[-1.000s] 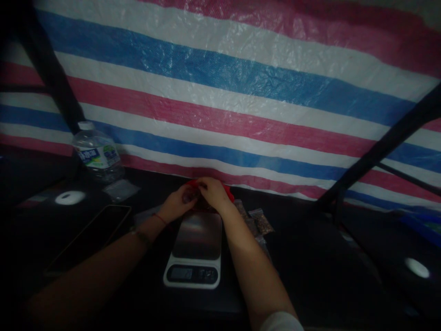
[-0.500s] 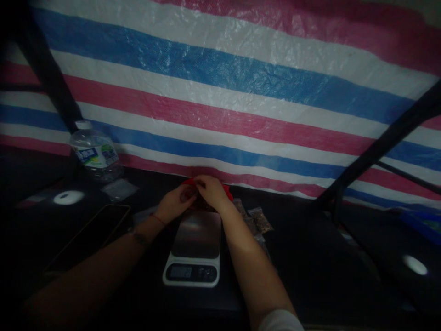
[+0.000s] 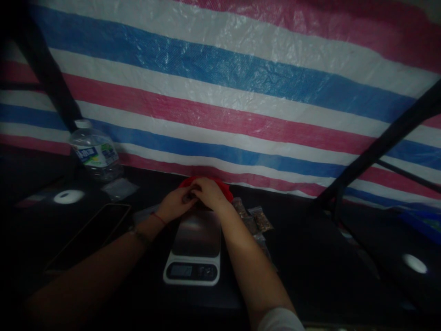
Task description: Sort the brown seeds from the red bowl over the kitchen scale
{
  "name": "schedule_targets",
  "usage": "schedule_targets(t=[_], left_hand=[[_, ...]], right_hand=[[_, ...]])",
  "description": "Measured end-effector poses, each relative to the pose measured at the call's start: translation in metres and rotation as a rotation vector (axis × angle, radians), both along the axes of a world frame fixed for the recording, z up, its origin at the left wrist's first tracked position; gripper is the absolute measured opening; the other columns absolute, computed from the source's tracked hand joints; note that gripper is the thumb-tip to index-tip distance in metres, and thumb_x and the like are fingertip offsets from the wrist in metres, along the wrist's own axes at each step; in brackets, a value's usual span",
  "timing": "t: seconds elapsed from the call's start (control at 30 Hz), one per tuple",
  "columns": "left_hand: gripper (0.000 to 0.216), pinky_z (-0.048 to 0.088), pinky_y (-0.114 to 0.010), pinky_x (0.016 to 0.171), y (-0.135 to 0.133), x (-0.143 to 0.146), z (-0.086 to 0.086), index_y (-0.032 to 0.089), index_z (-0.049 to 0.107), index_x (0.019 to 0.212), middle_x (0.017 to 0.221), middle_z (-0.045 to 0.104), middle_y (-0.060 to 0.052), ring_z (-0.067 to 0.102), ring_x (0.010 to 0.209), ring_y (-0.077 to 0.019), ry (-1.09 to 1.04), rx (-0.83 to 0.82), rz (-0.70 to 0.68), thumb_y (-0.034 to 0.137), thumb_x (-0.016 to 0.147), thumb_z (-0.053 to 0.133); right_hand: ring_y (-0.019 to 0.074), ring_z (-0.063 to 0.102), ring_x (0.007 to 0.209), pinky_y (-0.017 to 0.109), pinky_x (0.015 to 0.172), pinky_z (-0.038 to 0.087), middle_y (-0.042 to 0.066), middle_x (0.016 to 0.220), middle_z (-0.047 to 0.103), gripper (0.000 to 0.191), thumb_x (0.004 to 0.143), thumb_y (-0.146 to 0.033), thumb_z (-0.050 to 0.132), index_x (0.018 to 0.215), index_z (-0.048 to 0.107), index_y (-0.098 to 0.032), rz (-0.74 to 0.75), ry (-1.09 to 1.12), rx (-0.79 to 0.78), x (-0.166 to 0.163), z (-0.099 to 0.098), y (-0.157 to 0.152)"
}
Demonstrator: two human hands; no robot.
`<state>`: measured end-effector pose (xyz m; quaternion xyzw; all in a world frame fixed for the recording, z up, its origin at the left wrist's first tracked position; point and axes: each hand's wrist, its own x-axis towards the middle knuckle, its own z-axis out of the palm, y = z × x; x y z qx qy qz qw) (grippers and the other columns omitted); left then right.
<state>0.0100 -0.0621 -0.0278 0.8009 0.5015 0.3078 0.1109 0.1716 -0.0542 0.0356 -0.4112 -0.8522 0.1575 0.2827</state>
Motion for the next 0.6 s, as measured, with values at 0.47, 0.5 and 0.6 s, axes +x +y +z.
schedule_targets(t=[0.47,0.5,0.6], left_hand=[[0.039,0.047,-0.032,0.095,0.001,-0.006,0.002,0.021,0.058,0.119,0.116,0.066,-0.005,0.061,0.106,-0.0208,-0.147,0.068,0.165,0.039,0.086,0.053],[0.039,0.047,-0.032,0.095,0.001,-0.006,0.002,0.021,0.057,0.120,0.116,0.066,-0.005,0.061,0.107,-0.0209,-0.144,0.064,0.166,0.039,0.086,0.053],[0.039,0.046,-0.032,0.097,0.001,-0.005,0.002,0.021,0.057,0.120,0.118,0.065,-0.005,0.060,0.109,-0.0213,-0.130,0.059,0.168,0.039,0.086,0.053]], right_hand=[[0.0200,0.064,0.089,0.028,0.079,0.046,0.009,0.102,0.070,0.025,0.079,-0.018,0.061,0.103,0.070,-0.016,-0.042,-0.334,-0.133,0.019,-0.026,0.015],[0.0205,0.064,0.091,0.028,0.079,0.046,0.009,0.103,0.070,0.027,0.079,-0.020,0.062,0.105,0.069,-0.017,-0.031,-0.345,-0.137,0.017,-0.030,0.015],[0.0207,0.064,0.091,0.027,0.078,0.046,0.009,0.104,0.070,0.028,0.079,-0.022,0.063,0.106,0.069,-0.017,-0.026,-0.362,-0.148,0.010,-0.038,0.015]])
